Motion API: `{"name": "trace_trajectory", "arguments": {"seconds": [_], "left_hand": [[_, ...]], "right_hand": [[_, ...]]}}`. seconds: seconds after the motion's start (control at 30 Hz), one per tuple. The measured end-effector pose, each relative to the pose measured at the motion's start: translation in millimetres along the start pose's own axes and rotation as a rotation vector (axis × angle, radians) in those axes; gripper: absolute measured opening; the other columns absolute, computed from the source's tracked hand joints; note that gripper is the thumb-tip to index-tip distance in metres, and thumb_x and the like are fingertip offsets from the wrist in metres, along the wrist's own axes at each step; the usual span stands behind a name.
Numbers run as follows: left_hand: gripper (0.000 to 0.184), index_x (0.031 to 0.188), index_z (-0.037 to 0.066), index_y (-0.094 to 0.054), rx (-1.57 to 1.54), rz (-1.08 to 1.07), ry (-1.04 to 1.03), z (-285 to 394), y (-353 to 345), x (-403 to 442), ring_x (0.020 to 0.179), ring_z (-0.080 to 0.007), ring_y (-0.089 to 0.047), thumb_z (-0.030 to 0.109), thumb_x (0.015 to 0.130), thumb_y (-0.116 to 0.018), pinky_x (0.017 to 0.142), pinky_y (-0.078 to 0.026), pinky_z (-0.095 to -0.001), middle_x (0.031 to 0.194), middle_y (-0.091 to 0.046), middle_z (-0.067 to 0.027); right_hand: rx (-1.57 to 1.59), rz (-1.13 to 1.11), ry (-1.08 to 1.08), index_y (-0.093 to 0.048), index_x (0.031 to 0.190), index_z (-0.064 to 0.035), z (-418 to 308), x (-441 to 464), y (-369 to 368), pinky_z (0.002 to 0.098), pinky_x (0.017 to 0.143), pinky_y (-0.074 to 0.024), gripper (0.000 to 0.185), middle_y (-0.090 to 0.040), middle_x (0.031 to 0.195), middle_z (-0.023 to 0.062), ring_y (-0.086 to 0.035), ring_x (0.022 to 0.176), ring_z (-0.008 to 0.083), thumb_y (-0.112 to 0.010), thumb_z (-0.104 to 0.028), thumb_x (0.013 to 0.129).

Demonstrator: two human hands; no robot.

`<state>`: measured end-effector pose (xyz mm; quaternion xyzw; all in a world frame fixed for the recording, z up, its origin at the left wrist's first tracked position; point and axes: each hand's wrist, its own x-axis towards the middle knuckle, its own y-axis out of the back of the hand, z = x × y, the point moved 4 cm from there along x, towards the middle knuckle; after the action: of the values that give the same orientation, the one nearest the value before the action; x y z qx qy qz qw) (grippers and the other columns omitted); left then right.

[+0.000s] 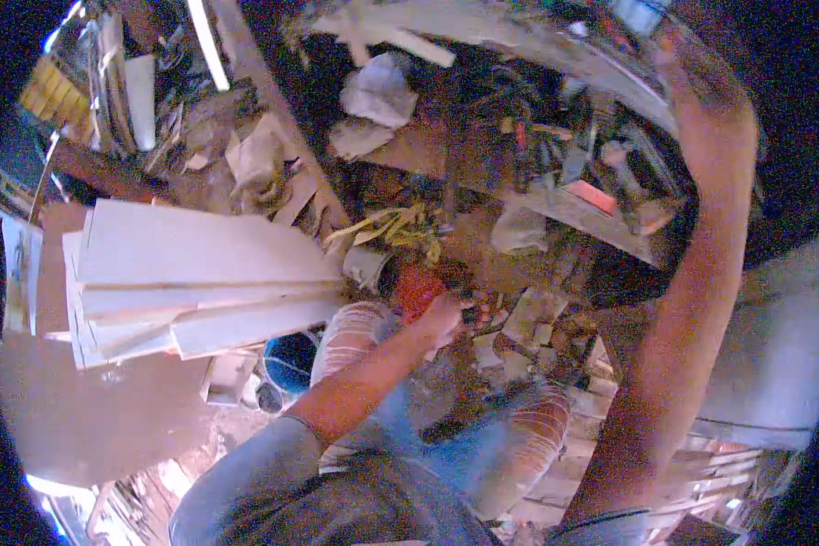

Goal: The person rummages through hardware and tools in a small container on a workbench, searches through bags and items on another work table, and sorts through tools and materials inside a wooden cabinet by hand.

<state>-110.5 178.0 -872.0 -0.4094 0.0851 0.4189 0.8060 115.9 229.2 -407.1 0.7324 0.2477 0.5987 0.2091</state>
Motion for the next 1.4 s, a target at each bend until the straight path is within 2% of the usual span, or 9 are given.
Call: {"name": "trace_trajectory", "arguments": {"seconds": [0.1, 0.23, 0.3, 0.53, 0.63, 0.7, 0.87, 1.23, 1.4], "left_hand": [[0.018, 0.121, 0.007, -0.060, -0.153, -0.092, 0.006, -15, 3, 16, 0.098, -0.0257, -0.071, 0.013, 0.105, -0.055, 0.087, -0.060, -0.0406, 0.107, -0.071, -0.0108], [0.019, 0.123, 0.007, -0.059, -0.288, -0.090, 0.048, 7, -5, 1, 0.101, -0.0265, -0.071, 0.014, 0.106, -0.055, 0.087, -0.060, -0.0419, 0.111, -0.071, -0.0110], [0.023, 0.125, 0.005, -0.059, -0.273, -0.066, 0.054, 9, -6, 3, 0.099, -0.0300, -0.071, 0.013, 0.104, -0.055, 0.088, -0.059, -0.0447, 0.111, -0.071, -0.0143], [0.039, 0.132, -0.001, -0.057, 0.826, -0.099, -0.178, -38, -8, 34, 0.094, -0.0423, -0.070, 0.010, 0.094, -0.056, 0.091, -0.054, -0.0545, 0.112, -0.070, -0.0261], [0.046, 0.135, -0.003, -0.057, 0.963, -0.131, -0.240, -63, -12, 59, 0.093, -0.0477, -0.070, 0.009, 0.090, -0.055, 0.092, -0.052, -0.0582, 0.113, -0.069, -0.0309], [0.045, 0.135, -0.004, -0.056, 1.046, 0.126, -0.620, -69, -17, 70, 0.097, -0.0480, -0.070, 0.011, 0.092, -0.054, 0.093, -0.051, -0.0593, 0.113, -0.069, -0.0321], [0.040, 0.131, -0.002, -0.058, 0.965, 0.094, -0.393, -60, -24, 100, 0.107, -0.0494, -0.067, 0.013, 0.095, -0.052, 0.096, -0.049, -0.0587, 0.114, -0.067, -0.0336], [0.049, 0.143, 0.000, -0.050, 0.623, 0.307, -0.517, -16, -7, 91, 0.129, -0.0494, -0.053, 0.011, 0.096, -0.049, 0.111, -0.039, -0.0548, 0.136, -0.058, -0.0330], [0.054, 0.148, 0.001, -0.048, 0.819, 0.356, -0.442, 7, 1, 63, 0.131, -0.0487, -0.054, 0.011, 0.094, -0.053, 0.111, -0.039, -0.0547, 0.140, -0.057, -0.0318]], "right_hand": [[0.062, 0.102, -0.173, -0.073, 0.118, -0.0016, -15, -64, 3, 0.0343, 0.094, -0.0521, 0.037, -0.075, 0.113, 0.0122, -0.069, 0.103, 0.0204, -0.071, -0.033, 0.098], [0.380, -0.299, -0.289, -0.072, 0.103, -0.0014, -22, -198, -40, 0.0315, 0.087, -0.0520, 0.021, -0.070, 0.095, 0.0042, -0.063, 0.091, 0.0154, -0.071, -0.022, 0.099], [0.350, -0.645, -0.539, -0.071, 0.119, 0.0003, -32, -261, -82, 0.0412, 0.102, -0.0504, 0.034, -0.074, 0.116, 0.0177, -0.069, 0.111, 0.0293, -0.076, -0.024, 0.096], [0.072, -1.192, -0.818, -0.067, 0.134, -0.0014, 14, -433, -191, 0.0454, 0.111, -0.0421, 0.055, -0.068, 0.132, 0.0230, -0.064, 0.124, 0.0339, -0.061, -0.046, 0.102], [0.377, -0.981, -1.051, -0.063, 0.138, 0.0003, -10, -416, -188, 0.0448, 0.109, -0.0442, 0.053, -0.065, 0.137, 0.0209, -0.062, 0.126, 0.0325, -0.064, -0.040, 0.102], [0.583, -0.768, -1.016, -0.060, 0.140, 0.0020, -14, -419, -196, 0.0440, 0.107, -0.0456, 0.053, -0.064, 0.139, 0.0198, -0.061, 0.126, 0.0319, -0.065, -0.035, 0.102], [1.030, -0.523, -1.145, -0.055, 0.143, 0.0060, -44, -389, -205, 0.0414, 0.103, -0.0479, 0.055, -0.061, 0.142, 0.0185, -0.060, 0.125, 0.0304, -0.067, -0.029, 0.102], [0.478, -0.951, -0.810, -0.055, 0.144, 0.0051, -13, -373, -248, 0.0406, 0.110, -0.0411, 0.063, -0.062, 0.138, 0.0187, -0.057, 0.126, 0.0317, -0.055, -0.046, 0.106], [0.812, -0.811, -0.901, -0.053, 0.144, 0.0039, -37, -371, -245, 0.0416, 0.109, -0.0426, 0.062, -0.062, 0.137, 0.0184, -0.057, 0.127, 0.0315, -0.056, -0.045, 0.106]]}}
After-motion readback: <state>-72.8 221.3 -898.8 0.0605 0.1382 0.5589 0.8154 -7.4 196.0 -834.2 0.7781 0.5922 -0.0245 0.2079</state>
